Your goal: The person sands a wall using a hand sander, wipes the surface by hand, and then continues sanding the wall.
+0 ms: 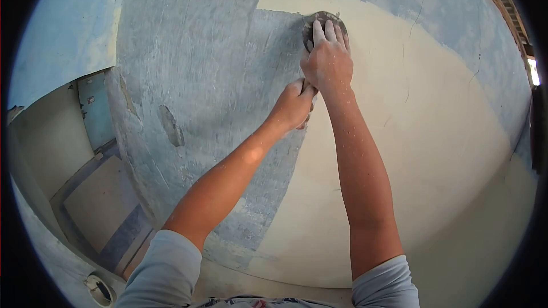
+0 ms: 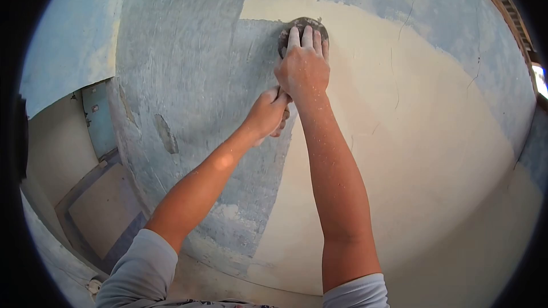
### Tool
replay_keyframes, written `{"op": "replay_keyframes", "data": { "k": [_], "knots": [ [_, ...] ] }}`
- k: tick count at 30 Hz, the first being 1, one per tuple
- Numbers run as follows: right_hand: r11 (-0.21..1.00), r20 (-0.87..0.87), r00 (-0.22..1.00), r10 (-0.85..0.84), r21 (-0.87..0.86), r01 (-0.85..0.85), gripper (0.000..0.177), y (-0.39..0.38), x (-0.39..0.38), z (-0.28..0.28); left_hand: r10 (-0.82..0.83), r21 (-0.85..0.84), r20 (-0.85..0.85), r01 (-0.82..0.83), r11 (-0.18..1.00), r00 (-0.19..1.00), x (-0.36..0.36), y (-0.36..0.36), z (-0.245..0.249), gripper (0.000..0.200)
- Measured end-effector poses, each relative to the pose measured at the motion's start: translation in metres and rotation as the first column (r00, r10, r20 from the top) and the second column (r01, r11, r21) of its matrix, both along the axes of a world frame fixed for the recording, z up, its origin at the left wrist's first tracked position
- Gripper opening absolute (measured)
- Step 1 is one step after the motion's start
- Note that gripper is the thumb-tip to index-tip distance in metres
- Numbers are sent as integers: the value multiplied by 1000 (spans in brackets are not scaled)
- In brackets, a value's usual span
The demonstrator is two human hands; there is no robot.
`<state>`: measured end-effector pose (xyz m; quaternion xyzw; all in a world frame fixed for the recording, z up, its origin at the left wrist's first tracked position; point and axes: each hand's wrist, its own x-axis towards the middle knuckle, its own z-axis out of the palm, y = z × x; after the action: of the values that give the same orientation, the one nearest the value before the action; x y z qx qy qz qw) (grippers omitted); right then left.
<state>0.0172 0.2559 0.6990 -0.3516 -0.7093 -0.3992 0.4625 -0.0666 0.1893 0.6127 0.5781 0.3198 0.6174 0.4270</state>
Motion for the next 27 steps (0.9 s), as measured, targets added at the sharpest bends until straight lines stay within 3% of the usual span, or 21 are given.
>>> {"op": "replay_keyframes", "data": {
  "k": [4, 10, 19, 21, 27],
  "knots": [
    [1000, 5, 1000, -4, -17, 4, 67, -2, 2, -4, -4, 20, -11, 4, 1000, 1000, 2, 0, -5, 33],
    [999, -13, 1000, 22, 41, -21, 61, 5, -2, 33, 9, 44, -40, -7, 999, 999, 0, 10, 31, 32],
    [999, 25, 999, 24, 43, -25, 62, 6, 5, 11, 43, 44, -44, -41, 998, 998, 5, 12, 7, 34],
    [998, 19, 999, 27, 63, -28, 63, 10, 4, 24, 106, 89, -71, -100, 991, 992, 5, 20, 17, 35],
    [997, 16, 998, 54, 61, -55, 63, 10, 3, 60, 65, 93, -35, -62, 994, 997, 5, 17, 52, 33]
  ]
}}
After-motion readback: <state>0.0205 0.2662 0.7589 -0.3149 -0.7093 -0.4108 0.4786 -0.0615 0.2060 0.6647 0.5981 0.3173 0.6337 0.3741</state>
